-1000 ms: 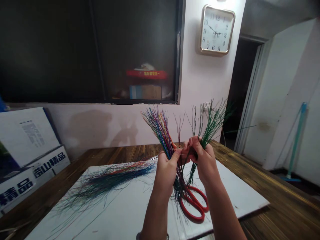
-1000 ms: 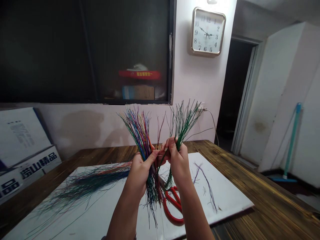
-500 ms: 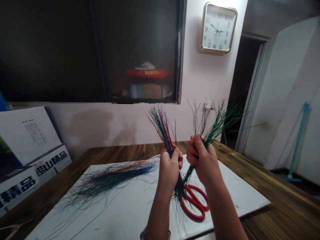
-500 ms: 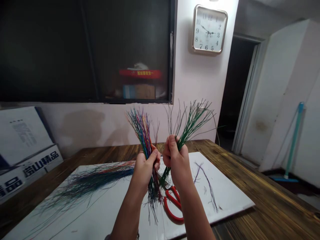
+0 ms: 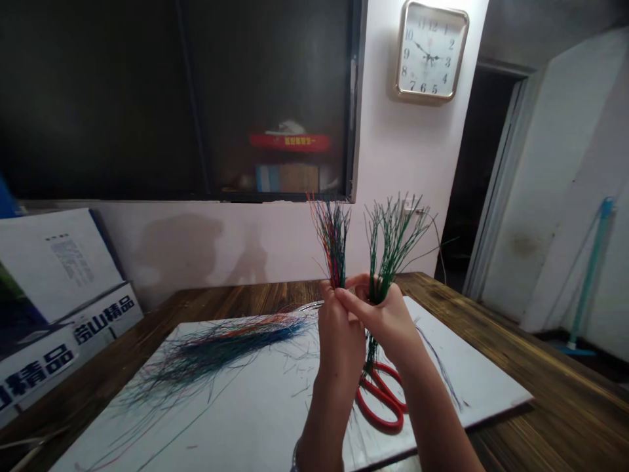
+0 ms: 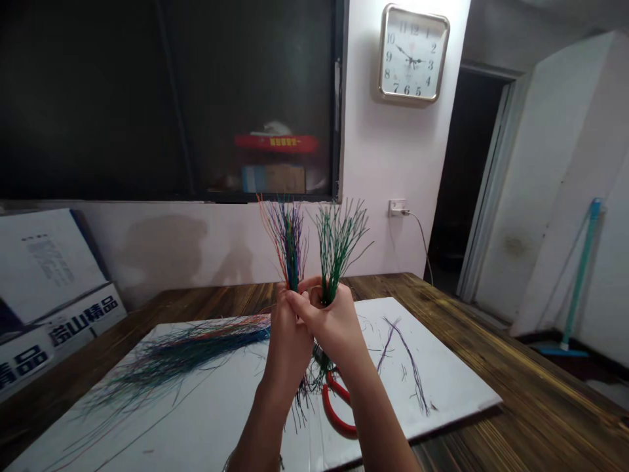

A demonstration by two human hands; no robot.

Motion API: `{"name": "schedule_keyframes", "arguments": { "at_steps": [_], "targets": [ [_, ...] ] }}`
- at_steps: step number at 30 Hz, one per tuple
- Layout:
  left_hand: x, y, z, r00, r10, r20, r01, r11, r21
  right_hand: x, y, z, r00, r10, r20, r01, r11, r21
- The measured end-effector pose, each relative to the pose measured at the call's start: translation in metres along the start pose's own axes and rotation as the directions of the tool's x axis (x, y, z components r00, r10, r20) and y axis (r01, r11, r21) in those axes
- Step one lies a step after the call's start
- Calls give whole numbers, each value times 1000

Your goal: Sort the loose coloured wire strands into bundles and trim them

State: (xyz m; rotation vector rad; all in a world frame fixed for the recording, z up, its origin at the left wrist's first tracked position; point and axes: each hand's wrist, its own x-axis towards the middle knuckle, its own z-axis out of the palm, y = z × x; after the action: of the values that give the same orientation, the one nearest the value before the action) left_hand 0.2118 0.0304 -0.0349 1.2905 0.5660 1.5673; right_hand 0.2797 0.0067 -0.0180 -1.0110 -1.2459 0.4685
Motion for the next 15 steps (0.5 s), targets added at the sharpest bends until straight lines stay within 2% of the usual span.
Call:
{"name": "schedule_keyframes", "arguments": {
  "at_steps": [3, 5, 10, 15],
  "targets": [
    [-2, 3, -3, 995, 103, 5, -101, 964, 247, 0, 1, 2, 1000, 9, -18, -9, 1000, 2],
    [-4, 6, -3, 992, 129, 5, -124, 935, 333, 0, 3, 3, 1000, -9, -17, 9, 999, 44],
    [-1, 10, -2, 996, 85, 5, -81, 920, 384, 0, 5, 0, 1000, -18, -10, 19, 989, 148],
    [2, 9, -2, 998, 63, -20, -52, 936, 347, 0, 5, -2, 1000, -25, -3, 25, 989, 143]
  ]
}}
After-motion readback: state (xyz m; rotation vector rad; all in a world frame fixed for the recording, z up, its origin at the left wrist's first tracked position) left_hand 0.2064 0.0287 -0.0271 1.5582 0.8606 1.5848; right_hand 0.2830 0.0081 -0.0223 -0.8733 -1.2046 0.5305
